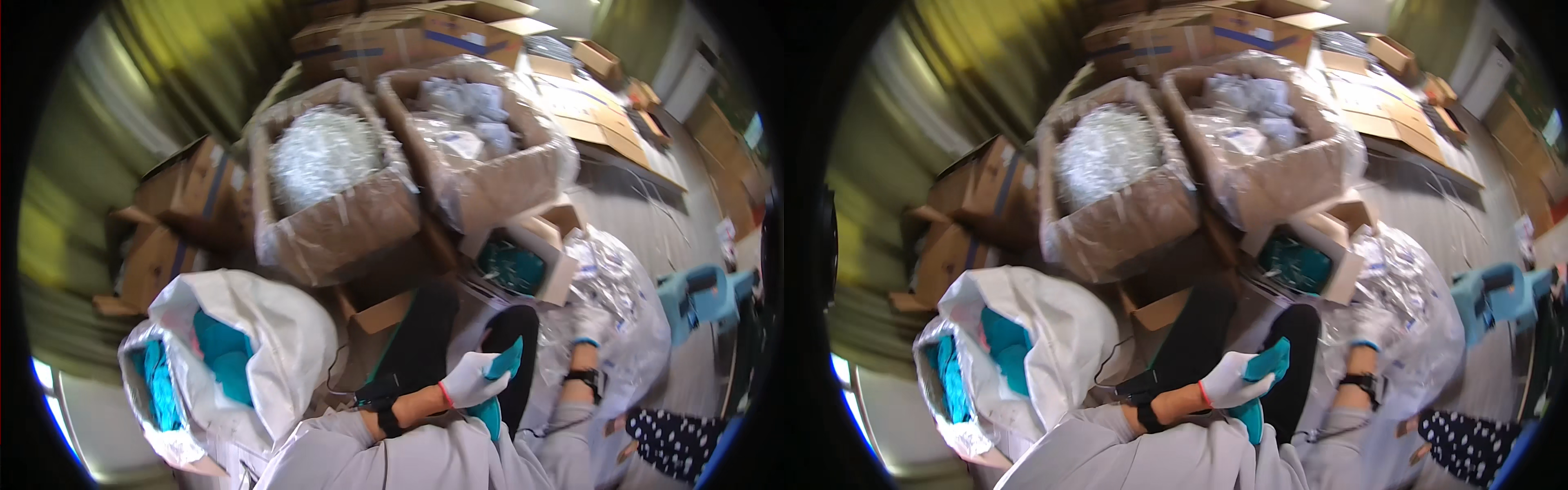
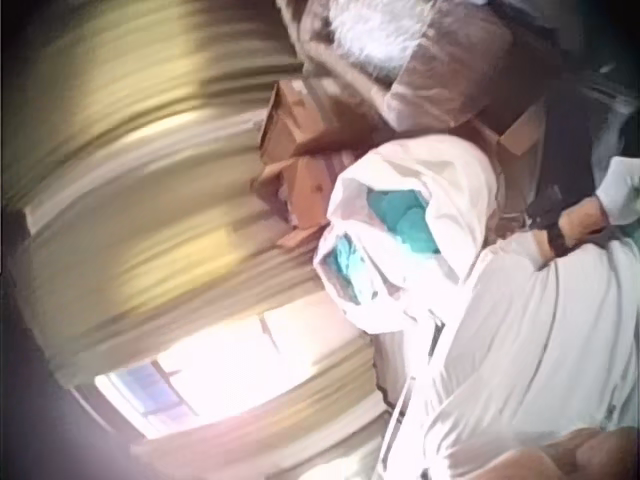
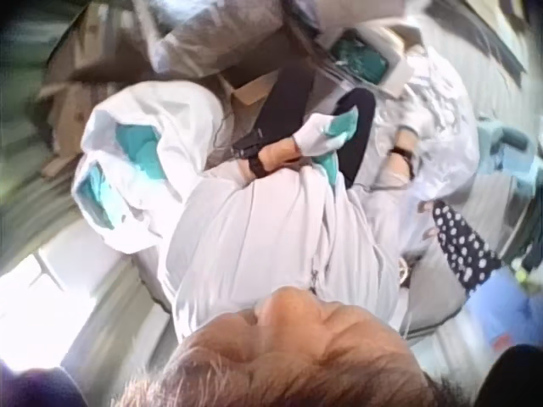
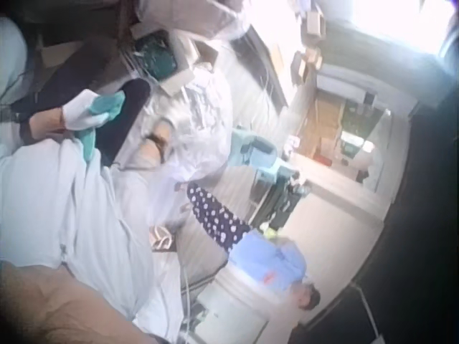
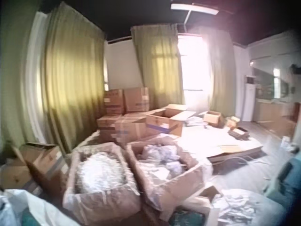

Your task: The person picks up green face masks from a small box and places them into larger bags and boxes filled with other packaged hygiene items.

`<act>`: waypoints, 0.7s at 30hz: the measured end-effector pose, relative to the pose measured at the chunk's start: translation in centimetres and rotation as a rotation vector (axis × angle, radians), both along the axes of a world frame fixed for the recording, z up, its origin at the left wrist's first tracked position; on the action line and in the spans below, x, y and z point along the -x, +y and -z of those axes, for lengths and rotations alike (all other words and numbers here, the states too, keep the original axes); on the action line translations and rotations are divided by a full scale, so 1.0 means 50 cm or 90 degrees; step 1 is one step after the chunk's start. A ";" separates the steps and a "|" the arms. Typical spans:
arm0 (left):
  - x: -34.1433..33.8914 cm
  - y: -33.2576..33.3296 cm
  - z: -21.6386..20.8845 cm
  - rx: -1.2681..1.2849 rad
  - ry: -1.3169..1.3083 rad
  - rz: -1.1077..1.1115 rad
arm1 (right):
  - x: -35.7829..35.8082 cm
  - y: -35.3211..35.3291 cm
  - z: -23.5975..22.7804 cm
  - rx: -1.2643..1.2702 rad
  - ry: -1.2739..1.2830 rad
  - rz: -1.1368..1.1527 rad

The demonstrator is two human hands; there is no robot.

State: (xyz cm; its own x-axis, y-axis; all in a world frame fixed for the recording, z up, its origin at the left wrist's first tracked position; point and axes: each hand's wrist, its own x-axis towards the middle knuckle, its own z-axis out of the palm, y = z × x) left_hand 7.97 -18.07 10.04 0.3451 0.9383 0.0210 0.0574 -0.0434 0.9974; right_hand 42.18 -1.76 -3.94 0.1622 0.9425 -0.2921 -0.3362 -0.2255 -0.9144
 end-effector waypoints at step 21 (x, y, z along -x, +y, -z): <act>0.984 -0.453 0.005 0.204 0.250 -1.280 | 0.072 -0.089 -0.018 0.232 0.243 0.152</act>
